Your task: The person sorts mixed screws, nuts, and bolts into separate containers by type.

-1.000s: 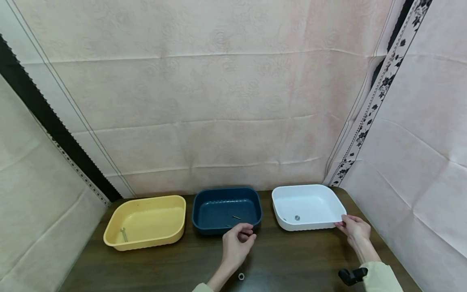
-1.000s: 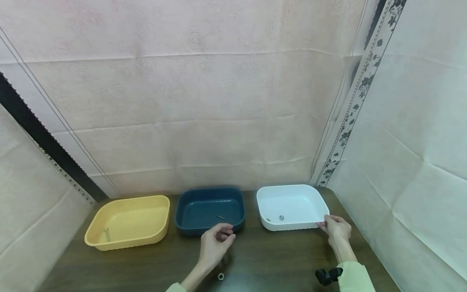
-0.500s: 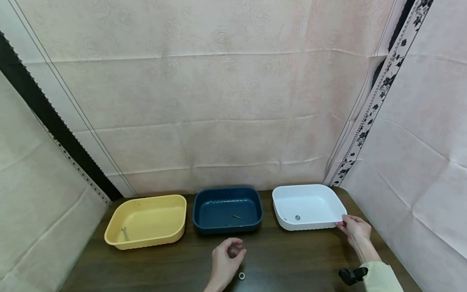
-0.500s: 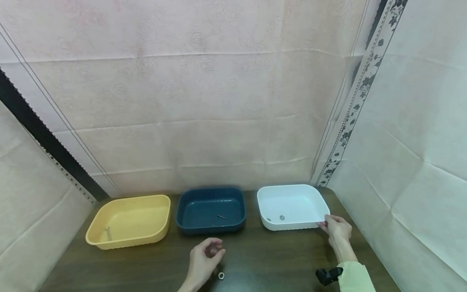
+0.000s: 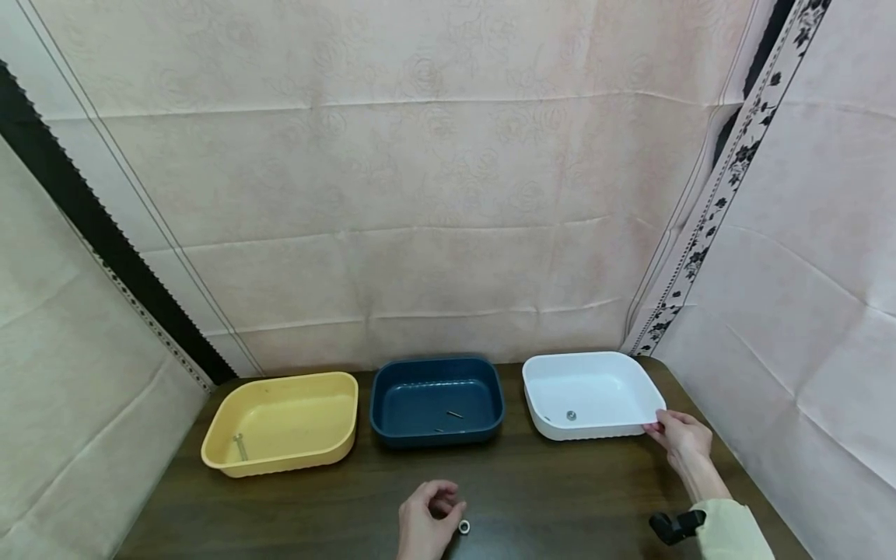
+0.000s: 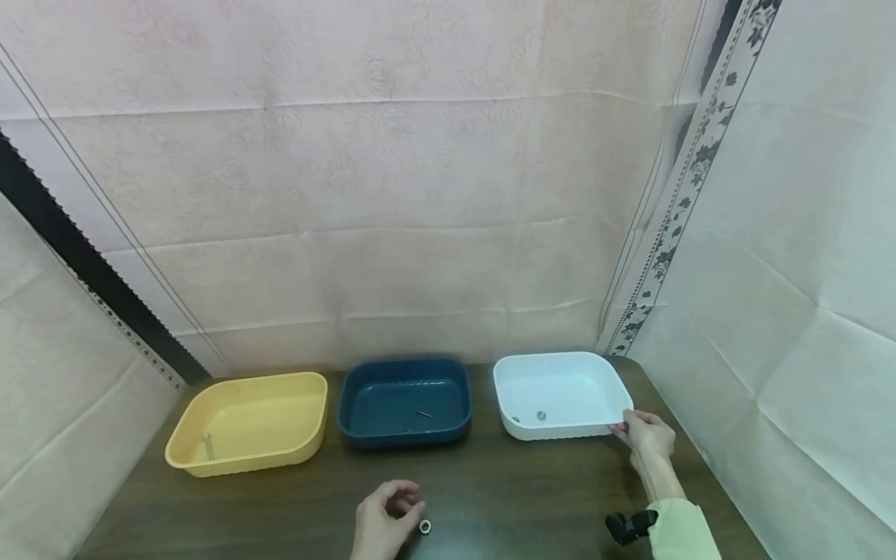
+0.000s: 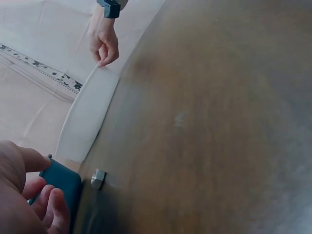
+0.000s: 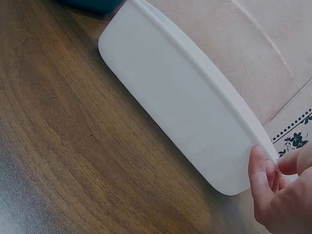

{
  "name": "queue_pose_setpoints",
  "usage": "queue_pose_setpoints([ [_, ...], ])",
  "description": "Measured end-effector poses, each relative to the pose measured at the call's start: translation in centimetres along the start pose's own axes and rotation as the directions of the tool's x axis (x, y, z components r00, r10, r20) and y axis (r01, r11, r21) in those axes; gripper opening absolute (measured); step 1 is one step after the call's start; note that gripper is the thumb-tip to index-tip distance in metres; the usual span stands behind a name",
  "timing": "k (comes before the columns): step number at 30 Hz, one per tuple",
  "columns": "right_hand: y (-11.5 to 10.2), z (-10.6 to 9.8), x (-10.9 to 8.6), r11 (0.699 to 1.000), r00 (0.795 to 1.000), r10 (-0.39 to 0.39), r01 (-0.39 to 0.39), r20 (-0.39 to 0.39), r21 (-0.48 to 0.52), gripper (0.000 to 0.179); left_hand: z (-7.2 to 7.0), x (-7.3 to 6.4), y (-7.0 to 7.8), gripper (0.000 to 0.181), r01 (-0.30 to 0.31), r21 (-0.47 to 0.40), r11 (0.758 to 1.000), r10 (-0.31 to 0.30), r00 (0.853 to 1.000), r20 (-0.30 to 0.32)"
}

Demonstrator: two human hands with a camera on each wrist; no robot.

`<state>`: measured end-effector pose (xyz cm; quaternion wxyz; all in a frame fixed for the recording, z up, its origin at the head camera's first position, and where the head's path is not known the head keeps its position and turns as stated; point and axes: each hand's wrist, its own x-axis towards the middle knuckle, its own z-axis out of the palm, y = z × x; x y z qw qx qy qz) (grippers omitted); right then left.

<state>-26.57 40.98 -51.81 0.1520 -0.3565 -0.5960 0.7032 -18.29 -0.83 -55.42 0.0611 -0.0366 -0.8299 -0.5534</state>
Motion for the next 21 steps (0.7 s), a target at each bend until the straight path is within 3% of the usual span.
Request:
queue_pose_setpoints([
  [5, 0.0, 0.0, 0.0, 1.0, 1.0, 0.004, -0.004, 0.003, -0.001, 0.027, 0.3, -0.7, -0.4, 0.023, -0.02, 0.048, 0.999, 0.021, 0.999, -0.033],
  [21, -0.1, -0.1, 0.0, 1.0, 1.0, 0.012, -0.012, 0.014, 0.0, 0.026, 0.9, -1.7, -1.2, 0.027, -0.034, 0.116, 0.993, 0.036, 0.999, -0.017],
])
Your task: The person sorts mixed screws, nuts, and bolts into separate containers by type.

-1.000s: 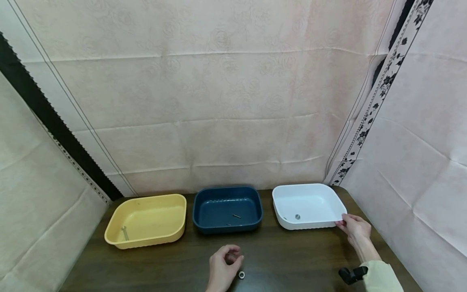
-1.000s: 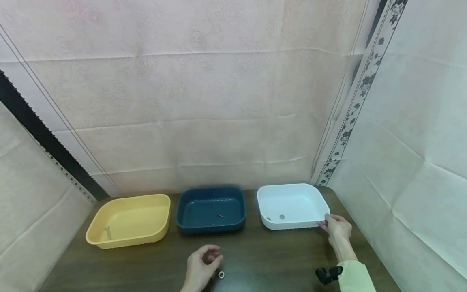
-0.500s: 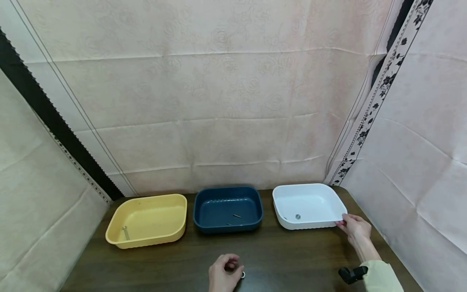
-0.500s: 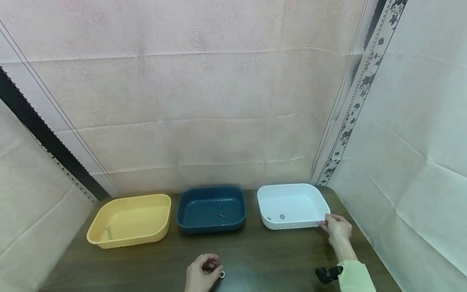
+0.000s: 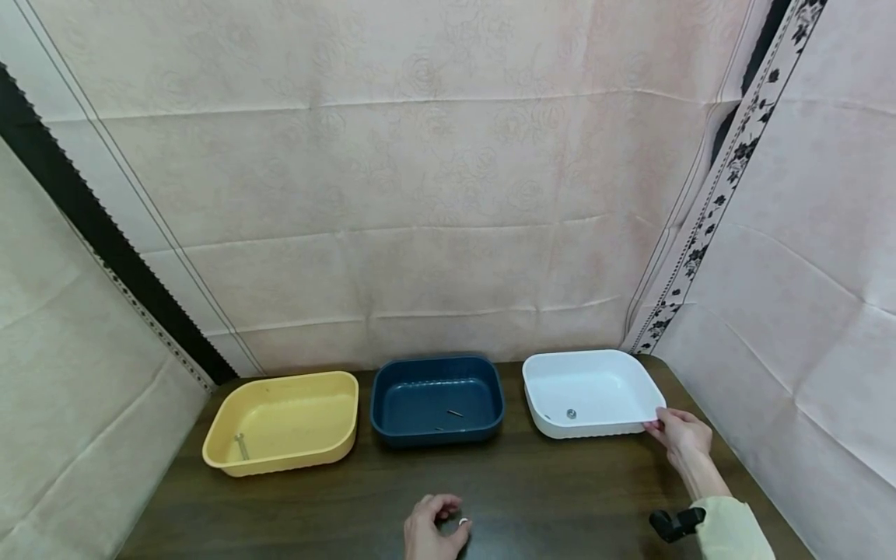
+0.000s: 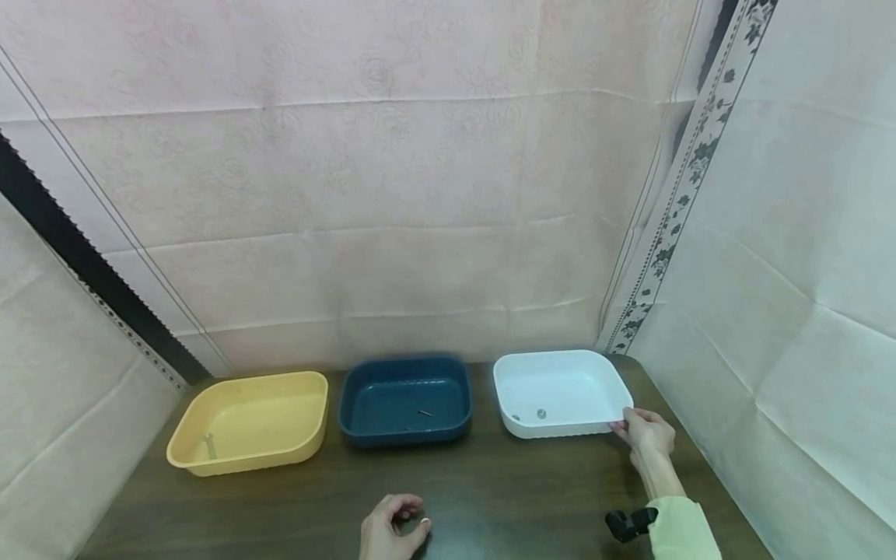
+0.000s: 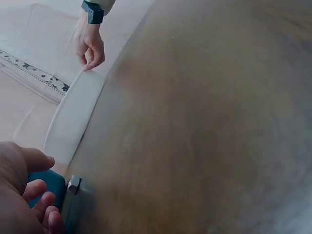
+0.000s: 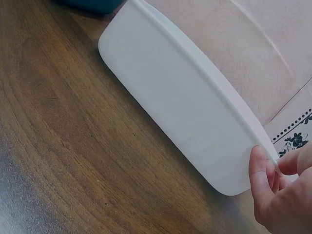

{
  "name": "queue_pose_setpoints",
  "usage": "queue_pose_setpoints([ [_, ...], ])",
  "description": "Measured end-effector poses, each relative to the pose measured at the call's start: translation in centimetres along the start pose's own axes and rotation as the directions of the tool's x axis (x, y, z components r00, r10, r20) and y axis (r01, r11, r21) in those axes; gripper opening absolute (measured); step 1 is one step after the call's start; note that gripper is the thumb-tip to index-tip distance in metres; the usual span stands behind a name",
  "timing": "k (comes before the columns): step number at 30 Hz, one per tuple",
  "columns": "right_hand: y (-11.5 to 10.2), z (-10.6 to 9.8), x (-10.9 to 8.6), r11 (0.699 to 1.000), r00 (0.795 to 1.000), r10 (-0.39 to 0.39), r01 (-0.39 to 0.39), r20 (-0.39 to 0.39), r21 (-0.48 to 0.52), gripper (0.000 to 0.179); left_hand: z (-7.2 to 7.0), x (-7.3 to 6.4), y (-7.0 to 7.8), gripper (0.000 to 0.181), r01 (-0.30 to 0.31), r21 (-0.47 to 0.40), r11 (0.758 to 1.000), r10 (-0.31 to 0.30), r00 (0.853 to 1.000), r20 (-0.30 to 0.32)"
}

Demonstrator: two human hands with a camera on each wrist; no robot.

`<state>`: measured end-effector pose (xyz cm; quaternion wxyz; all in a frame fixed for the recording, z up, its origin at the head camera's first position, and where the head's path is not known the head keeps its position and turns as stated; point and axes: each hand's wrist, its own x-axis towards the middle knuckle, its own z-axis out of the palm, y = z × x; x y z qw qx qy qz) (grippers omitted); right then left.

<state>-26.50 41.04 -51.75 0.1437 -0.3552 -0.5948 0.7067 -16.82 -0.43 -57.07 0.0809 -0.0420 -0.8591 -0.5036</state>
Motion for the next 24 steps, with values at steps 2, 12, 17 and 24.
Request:
queue_pose_setpoints([
  [2, 0.0, 0.0, 0.0, 1.0, 1.0, -0.001, 0.001, 0.001, 0.0, 0.025, 0.0, -0.1, -0.2, 0.028, -0.011, 0.001, 1.0, 0.011, 1.0, 0.005],
  [12, 0.0, 0.0, -0.1, 1.0, 1.0, -0.007, 0.007, 0.008, -0.003, 0.023, -0.1, -0.1, -0.9, 0.03, -0.043, -0.004, 0.999, 0.043, 0.997, 0.056],
  [17, 0.0, 0.0, -0.3, 1.0, 1.0, -0.015, 0.015, 0.013, -0.001, 0.022, 0.1, -0.2, -1.2, 0.03, -0.065, 0.003, 0.998, 0.065, 0.997, 0.048],
  [24, 0.1, -0.1, -0.1, 1.0, 1.0, -0.005, 0.005, 0.02, -0.017, 0.03, 0.1, -0.2, -0.9, 0.03, 0.004, 0.03, 1.0, -0.007, 0.996, 0.088],
])
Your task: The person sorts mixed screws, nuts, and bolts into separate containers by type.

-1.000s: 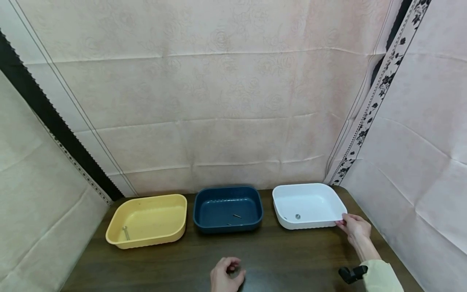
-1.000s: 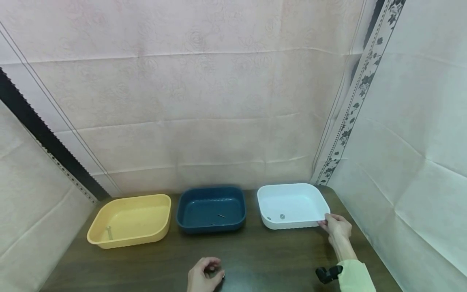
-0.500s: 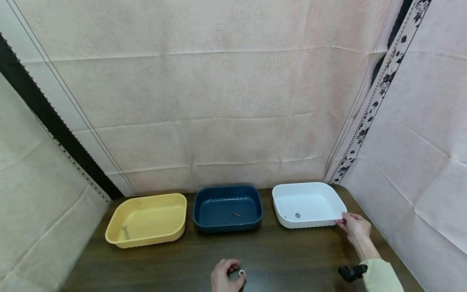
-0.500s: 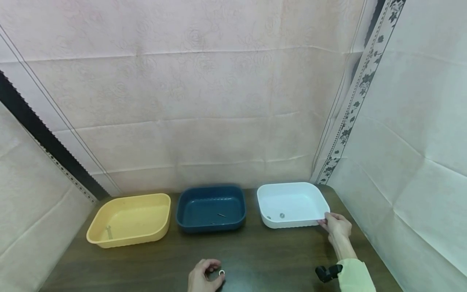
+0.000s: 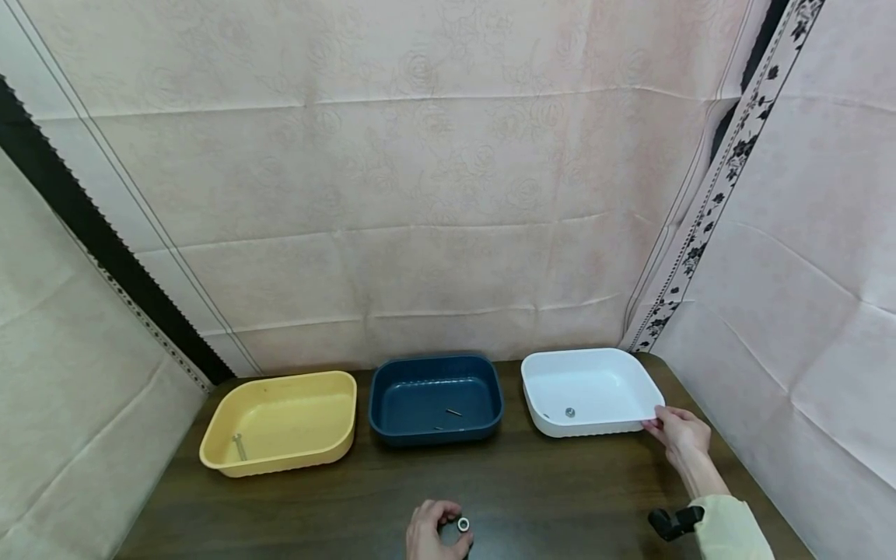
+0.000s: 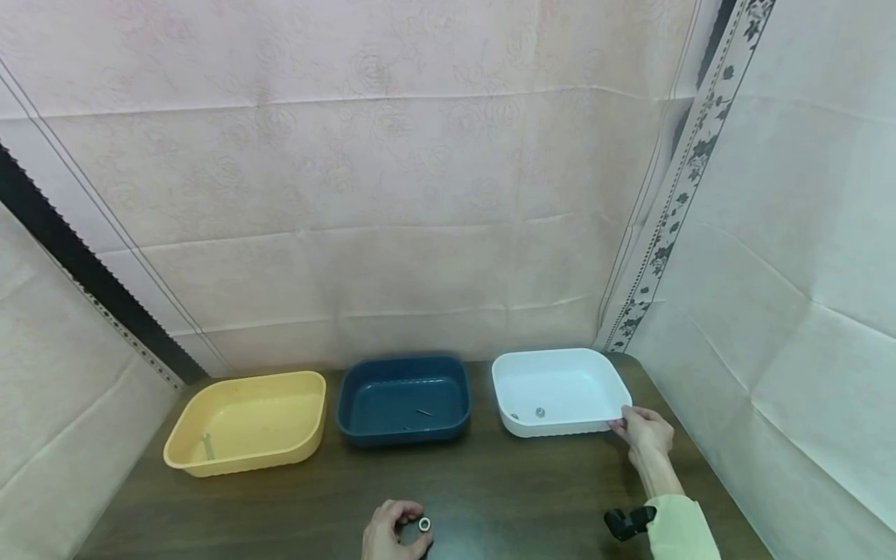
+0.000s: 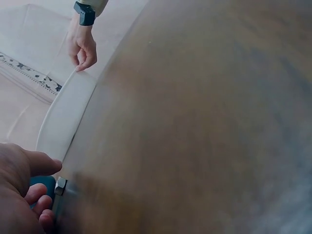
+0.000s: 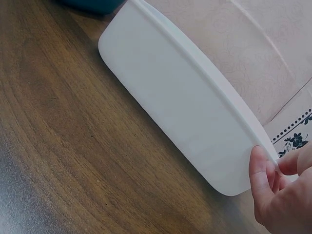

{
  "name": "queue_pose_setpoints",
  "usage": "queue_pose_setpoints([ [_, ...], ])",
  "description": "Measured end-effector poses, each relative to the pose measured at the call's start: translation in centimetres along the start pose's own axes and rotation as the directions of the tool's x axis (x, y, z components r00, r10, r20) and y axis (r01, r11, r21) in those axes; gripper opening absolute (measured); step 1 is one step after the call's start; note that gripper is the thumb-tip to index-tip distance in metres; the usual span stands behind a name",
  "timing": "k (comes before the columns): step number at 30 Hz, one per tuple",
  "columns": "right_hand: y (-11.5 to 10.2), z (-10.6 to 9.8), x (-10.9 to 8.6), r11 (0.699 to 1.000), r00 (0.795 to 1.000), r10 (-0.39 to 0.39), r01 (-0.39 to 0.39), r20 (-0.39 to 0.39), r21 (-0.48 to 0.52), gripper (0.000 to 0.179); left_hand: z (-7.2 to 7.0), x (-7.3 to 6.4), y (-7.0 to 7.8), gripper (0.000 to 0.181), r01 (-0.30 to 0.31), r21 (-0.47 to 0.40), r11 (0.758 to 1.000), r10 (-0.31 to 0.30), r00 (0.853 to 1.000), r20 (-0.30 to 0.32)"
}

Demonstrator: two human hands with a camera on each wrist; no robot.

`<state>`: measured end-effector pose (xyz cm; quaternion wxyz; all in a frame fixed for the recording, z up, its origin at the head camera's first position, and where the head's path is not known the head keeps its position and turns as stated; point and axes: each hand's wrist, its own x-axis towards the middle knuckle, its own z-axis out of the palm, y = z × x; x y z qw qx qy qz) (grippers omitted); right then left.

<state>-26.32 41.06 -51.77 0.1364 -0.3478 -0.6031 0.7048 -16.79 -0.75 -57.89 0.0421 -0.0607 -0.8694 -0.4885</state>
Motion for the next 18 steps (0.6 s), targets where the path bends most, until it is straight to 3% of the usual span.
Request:
queue_pose_setpoints([
  [5, -0.01, 0.02, 0.06, 1.0, 1.0, 0.0, 0.0, -0.002, -0.004, 0.029, -0.01, 0.08, 0.14, 0.029, 0.023, 0.016, 1.0, -0.024, 0.999, 0.021],
  [12, 0.12, -0.04, 0.2, 1.0, 1.0, 0.002, -0.002, -0.004, 0.003, 0.03, 0.1, -0.02, 0.21, 0.028, -0.009, 0.019, 1.0, 0.009, 1.0, -0.002],
  [18, 0.04, 0.01, 0.11, 1.0, 1.0, 0.011, -0.011, -0.013, 0.001, 0.033, 0.17, 0.35, 0.03, 0.025, -0.014, 0.026, 1.0, 0.014, 1.0, 0.028],
])
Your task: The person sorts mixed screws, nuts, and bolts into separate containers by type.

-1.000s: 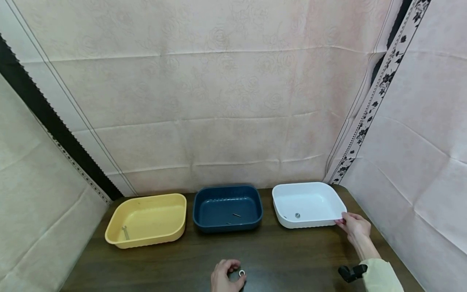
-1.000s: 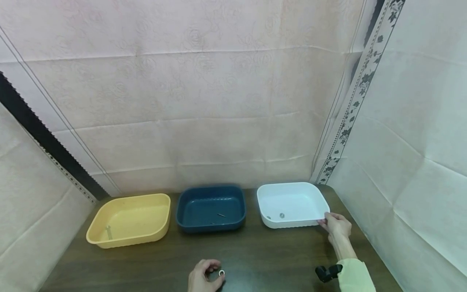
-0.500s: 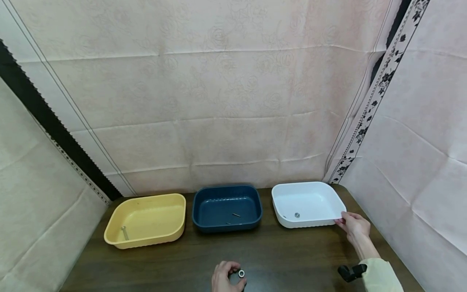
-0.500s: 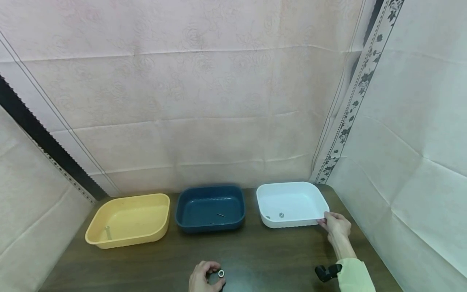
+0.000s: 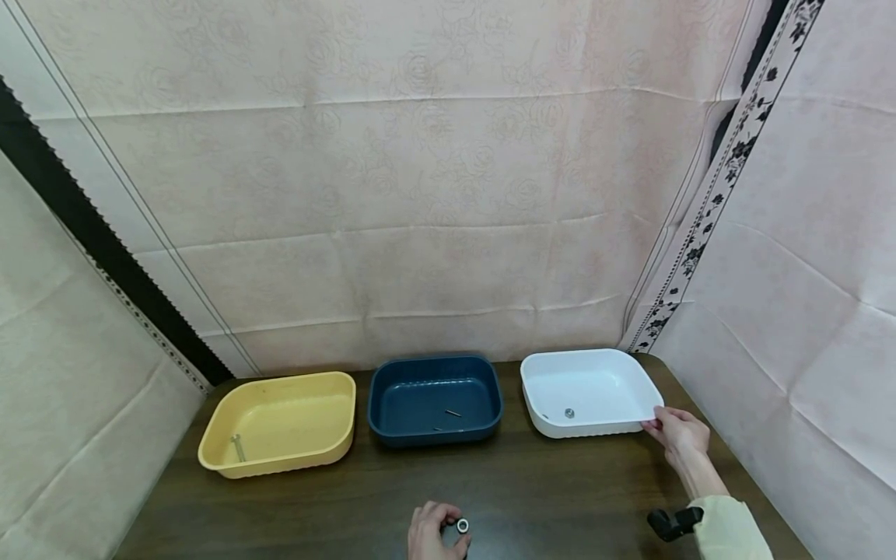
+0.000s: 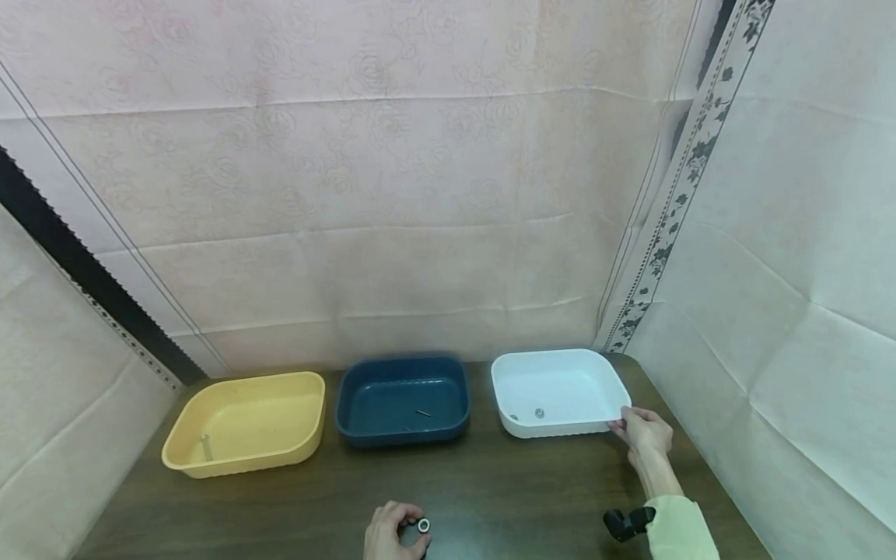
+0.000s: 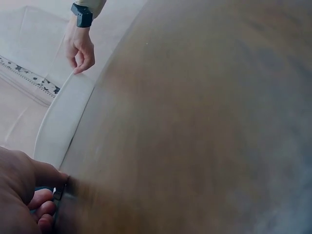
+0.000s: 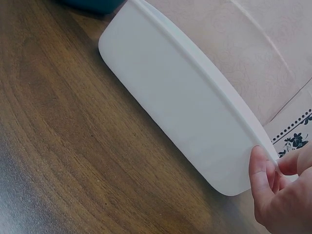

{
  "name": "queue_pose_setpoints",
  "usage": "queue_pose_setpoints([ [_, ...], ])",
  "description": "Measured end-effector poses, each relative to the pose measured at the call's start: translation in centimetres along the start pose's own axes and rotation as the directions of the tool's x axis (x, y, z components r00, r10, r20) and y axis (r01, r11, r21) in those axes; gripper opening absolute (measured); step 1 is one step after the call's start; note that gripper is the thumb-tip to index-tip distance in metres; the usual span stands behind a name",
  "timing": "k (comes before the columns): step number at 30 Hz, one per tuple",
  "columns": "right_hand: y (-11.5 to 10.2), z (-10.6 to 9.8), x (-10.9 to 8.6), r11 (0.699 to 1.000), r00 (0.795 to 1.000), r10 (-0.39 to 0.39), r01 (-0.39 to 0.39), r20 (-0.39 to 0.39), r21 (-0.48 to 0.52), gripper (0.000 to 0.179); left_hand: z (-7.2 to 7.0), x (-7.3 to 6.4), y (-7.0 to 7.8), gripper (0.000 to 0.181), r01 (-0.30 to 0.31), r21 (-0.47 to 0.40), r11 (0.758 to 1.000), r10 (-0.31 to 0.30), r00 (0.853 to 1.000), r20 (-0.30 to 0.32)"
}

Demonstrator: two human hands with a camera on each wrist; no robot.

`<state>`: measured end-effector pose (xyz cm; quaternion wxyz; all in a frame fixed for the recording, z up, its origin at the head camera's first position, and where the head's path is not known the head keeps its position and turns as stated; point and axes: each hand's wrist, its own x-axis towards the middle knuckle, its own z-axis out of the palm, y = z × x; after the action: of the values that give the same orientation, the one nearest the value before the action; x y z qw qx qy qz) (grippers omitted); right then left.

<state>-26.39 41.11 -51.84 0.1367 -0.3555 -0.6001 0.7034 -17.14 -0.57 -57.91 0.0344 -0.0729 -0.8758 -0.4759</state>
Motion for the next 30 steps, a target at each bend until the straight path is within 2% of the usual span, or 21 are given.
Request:
queue_pose_setpoints([
  [8, -0.04, 0.04, -0.07, 1.0, 1.0, -0.003, 0.003, 0.002, 0.0, 0.032, -0.1, 0.21, 0.07, 0.021, -0.02, 0.021, 1.0, 0.019, 1.0, 0.022],
  [13, -0.07, 0.05, -0.11, 1.0, 1.0, -0.003, 0.003, -0.003, 0.0, 0.032, -0.01, 0.26, 0.2, 0.019, -0.074, 0.095, 0.993, 0.072, 0.997, 0.022],
  [16, -0.11, 0.07, -0.14, 1.0, 1.0, -0.001, 0.001, -0.008, 0.002, 0.032, 0.04, 0.36, 0.29, 0.018, -0.088, 0.127, 0.988, 0.085, 0.996, 0.036],
  [20, -0.16, 0.1, -0.15, 1.0, 1.0, 0.001, 0.0, -0.008, 0.011, 0.032, 0.0, 0.5, 0.24, 0.017, -0.104, 0.124, 0.987, 0.098, 0.994, 0.05],
  [25, -0.2, 0.13, -0.21, 1.0, 1.0, 0.004, -0.004, -0.009, 0.018, 0.03, -0.18, 0.48, 0.16, 0.017, -0.125, 0.099, 0.987, 0.122, 0.992, 0.033],
  [30, -0.17, 0.14, -0.23, 1.0, 1.0, -0.005, 0.005, -0.012, 0.02, 0.028, -0.37, 0.55, 0.54, 0.017, -0.108, 0.069, 0.992, 0.107, 0.994, 0.017],
])
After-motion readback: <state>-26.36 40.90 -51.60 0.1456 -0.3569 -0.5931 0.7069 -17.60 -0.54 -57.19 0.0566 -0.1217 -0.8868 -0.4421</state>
